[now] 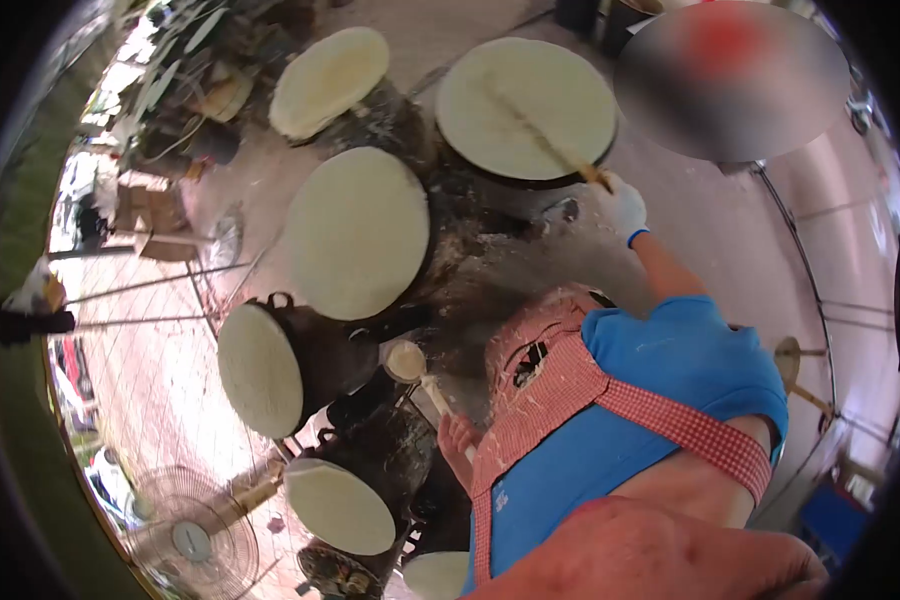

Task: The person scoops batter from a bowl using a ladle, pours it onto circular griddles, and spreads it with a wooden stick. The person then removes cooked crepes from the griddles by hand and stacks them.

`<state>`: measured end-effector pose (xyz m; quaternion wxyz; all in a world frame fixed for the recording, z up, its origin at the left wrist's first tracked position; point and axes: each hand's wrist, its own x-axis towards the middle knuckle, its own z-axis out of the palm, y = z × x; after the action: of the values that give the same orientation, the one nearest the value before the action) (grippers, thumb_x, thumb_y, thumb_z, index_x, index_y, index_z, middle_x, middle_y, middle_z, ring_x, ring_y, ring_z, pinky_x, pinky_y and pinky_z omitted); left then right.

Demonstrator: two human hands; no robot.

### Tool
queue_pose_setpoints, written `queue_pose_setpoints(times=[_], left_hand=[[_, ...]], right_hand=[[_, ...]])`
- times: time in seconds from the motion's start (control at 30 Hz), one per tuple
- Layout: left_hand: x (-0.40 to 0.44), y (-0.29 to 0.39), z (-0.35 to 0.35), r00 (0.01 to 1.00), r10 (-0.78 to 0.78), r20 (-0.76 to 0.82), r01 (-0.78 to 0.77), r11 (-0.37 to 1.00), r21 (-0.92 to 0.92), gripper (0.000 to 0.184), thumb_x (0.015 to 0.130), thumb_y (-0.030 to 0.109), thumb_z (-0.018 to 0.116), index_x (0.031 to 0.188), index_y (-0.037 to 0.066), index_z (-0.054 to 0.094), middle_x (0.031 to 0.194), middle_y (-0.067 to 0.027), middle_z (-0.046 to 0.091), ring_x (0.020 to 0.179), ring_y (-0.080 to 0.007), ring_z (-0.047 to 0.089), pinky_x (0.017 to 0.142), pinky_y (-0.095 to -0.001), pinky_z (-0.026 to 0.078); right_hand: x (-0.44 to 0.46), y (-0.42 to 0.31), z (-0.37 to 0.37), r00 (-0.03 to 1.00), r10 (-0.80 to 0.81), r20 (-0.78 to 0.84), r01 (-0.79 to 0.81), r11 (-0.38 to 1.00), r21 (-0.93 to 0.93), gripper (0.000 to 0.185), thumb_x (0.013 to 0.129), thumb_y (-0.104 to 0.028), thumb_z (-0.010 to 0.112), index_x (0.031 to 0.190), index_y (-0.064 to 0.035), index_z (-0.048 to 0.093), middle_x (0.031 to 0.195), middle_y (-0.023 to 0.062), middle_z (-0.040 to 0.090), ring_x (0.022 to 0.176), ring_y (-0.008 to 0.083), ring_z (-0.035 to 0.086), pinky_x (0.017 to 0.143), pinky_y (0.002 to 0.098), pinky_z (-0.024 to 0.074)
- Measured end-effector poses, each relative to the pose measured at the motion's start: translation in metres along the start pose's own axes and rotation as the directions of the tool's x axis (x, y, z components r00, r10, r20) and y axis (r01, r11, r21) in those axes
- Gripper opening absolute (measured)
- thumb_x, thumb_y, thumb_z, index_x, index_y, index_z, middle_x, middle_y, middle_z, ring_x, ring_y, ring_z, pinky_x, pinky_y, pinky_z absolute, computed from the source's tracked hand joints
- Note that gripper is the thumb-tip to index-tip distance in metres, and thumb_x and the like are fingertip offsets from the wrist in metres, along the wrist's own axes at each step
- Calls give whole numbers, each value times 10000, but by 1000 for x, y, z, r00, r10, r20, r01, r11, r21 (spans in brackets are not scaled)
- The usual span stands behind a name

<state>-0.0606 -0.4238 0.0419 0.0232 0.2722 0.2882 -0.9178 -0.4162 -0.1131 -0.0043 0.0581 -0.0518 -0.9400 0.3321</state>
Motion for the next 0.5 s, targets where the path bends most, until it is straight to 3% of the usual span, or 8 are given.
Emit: queue_pose_setpoints(times=[0.1,0.17,0.23,0.27,0.3,0.37,0.43,0.5], left_hand=[[34,-4,21,989,-139,-52,141,989,33,220,913,214,413,770,47,422,512,32,268,395,-64,245,358,-220,255],[50,0,30,960,-276,-50,280,951,128,255,925,214,372,838,-5,471,526,20,278,403,-69,268,362,-219,271],[66,-9,47,960,-256,-113,270,954,129,235,927,201,364,962,1,483,544,16,282,404,-70,275,361,-216,280],[69,-10,54,961,-224,-162,245,961,126,277,929,189,356,1086,7,494,562,12,286,404,-71,281,359,-213,288],[75,-4,55,957,-230,-176,254,959,126,277,929,189,356,1086,7,494,562,12,286,404,-71,281,359,-213,288],[91,10,57,936,-288,-202,336,902,272,344,930,168,349,1263,114,412,588,10,284,404,-68,283,355,-207,296],[98,5,62,920,-339,-197,383,886,262,347,927,151,351,1263,82,400,584,7,285,409,-66,296,356,-203,311],[102,4,63,905,-372,-206,419,865,277,352,926,134,352,1268,51,372,578,2,282,416,-62,311,356,-201,328]], right_hand=[[-6,71,-39,961,179,-213,-187,982,-20,375,807,-366,504,1080,-115,560,939,166,609,854,347,579,723,407,450],[-23,103,-65,947,231,-221,-267,953,-146,381,810,-374,504,1096,-127,551,905,173,610,816,349,586,697,419,453],[-57,116,-76,927,292,-235,-349,900,-260,387,814,-382,503,1112,-138,541,872,180,611,778,351,592,670,430,455],[-79,117,-79,941,270,-206,-333,854,-401,398,810,-393,512,1124,-150,531,818,176,604,725,346,593,637,436,456],[-97,119,-84,954,243,-176,-300,789,-536,410,805,-404,521,1135,-162,521,764,172,598,673,341,593,605,441,456],[-131,134,-94,976,160,-149,-217,789,-575,421,792,-415,536,1134,-170,521,734,162,589,644,335,590,585,433,459],[-154,137,-97,992,66,-111,-121,784,-609,433,778,-426,551,1133,-179,520,705,151,580,616,328,586,566,425,461],[-165,130,-99,991,-101,84,131,827,-546,471,752,-426,580,1150,-186,504,743,140,598,624,320,590,568,419,464]])
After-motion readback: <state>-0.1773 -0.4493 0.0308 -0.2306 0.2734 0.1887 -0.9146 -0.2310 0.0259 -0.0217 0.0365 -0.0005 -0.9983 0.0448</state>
